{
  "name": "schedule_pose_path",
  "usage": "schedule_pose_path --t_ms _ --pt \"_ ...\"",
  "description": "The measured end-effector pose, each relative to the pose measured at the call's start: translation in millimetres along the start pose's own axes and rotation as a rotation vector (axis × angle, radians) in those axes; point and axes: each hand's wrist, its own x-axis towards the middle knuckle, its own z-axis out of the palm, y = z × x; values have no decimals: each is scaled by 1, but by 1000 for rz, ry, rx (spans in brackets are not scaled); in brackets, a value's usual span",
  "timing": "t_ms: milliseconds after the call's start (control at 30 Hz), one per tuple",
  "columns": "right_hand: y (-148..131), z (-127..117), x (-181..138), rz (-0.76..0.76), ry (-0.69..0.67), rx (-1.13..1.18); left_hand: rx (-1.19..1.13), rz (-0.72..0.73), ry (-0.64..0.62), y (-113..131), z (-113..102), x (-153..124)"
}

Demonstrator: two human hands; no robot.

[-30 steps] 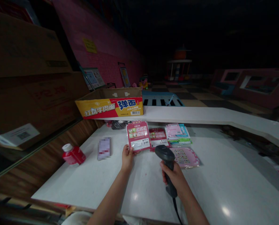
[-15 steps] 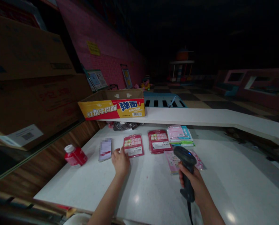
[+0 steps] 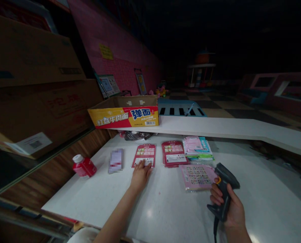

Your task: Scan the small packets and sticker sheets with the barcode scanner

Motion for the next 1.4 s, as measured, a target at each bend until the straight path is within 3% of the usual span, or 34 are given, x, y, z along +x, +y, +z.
schedule_pose_path --t_ms 100,233,367,533,767,1033,1400 --pt "0 -1 1 -9 -3 47 -9 -4 55 8 -2 3" --pt "0 2 4 -8 -17 16 -101 10 99 36 3 20" --pt "1 4 7 11 -27 -8 -289 -91 64 73 13 48" --pt "2 4 7 3 -28 -3 -177 -127 -35 98 23 64" --pt "2 8 8 -8 -13 -41 -200 -102 -14 83 27 69" --pt "3 7 9 25 -3 6 -305 -223 47 69 26 79" --pt "4 9 9 29 -18 55 -293 -313 -73 80 18 86"
